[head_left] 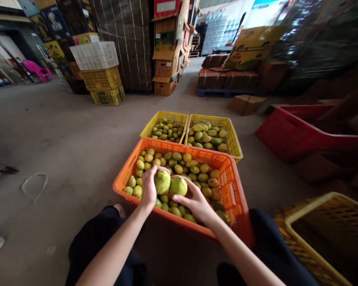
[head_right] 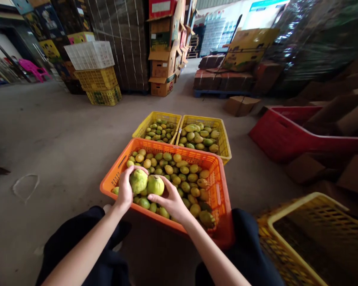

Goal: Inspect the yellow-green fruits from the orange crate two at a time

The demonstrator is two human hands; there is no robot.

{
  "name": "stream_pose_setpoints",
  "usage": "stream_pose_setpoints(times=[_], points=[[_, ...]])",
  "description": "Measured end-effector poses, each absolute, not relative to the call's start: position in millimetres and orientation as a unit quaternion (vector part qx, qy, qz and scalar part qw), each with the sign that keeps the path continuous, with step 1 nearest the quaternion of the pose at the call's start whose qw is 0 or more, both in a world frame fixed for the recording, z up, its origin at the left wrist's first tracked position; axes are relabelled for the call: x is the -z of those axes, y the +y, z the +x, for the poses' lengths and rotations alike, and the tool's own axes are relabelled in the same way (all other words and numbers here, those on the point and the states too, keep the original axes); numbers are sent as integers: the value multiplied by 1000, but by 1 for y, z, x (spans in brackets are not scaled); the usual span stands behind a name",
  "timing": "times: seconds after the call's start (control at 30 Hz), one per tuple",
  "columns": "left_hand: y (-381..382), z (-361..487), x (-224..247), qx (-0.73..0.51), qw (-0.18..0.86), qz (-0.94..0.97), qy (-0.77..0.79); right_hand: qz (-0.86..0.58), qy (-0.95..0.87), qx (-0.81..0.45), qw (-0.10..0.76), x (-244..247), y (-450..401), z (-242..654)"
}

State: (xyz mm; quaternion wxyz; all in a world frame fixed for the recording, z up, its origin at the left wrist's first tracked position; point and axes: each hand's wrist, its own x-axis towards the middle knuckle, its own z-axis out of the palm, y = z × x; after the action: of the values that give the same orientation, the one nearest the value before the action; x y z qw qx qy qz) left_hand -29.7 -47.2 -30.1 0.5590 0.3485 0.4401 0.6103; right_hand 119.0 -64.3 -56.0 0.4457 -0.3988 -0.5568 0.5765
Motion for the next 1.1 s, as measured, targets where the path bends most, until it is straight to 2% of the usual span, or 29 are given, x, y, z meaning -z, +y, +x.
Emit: stream_pose_setpoints(times=[0.13, 0.33, 0.57, 0.87, 1.1], points=[[-58, -22, 23, -614, 493, 468, 402, -413, -622, -498, 442, 46, -74, 127], [-57, -3, 20, -558, 536, 564, 289, -434, -628, -409, 499, 40, -77, 147], [-39, 14, 24, -581, 592, 516, 213, -441, -690, -336, 465, 25, -82, 161], [-40, 19, 21, -554, 649, 483, 197, -437, -678, -344, 481, 20, -84, 162], [-46, 20, 17, -530, 663, 490, 198, -399, -648, -400, 511, 26, -83, 164]])
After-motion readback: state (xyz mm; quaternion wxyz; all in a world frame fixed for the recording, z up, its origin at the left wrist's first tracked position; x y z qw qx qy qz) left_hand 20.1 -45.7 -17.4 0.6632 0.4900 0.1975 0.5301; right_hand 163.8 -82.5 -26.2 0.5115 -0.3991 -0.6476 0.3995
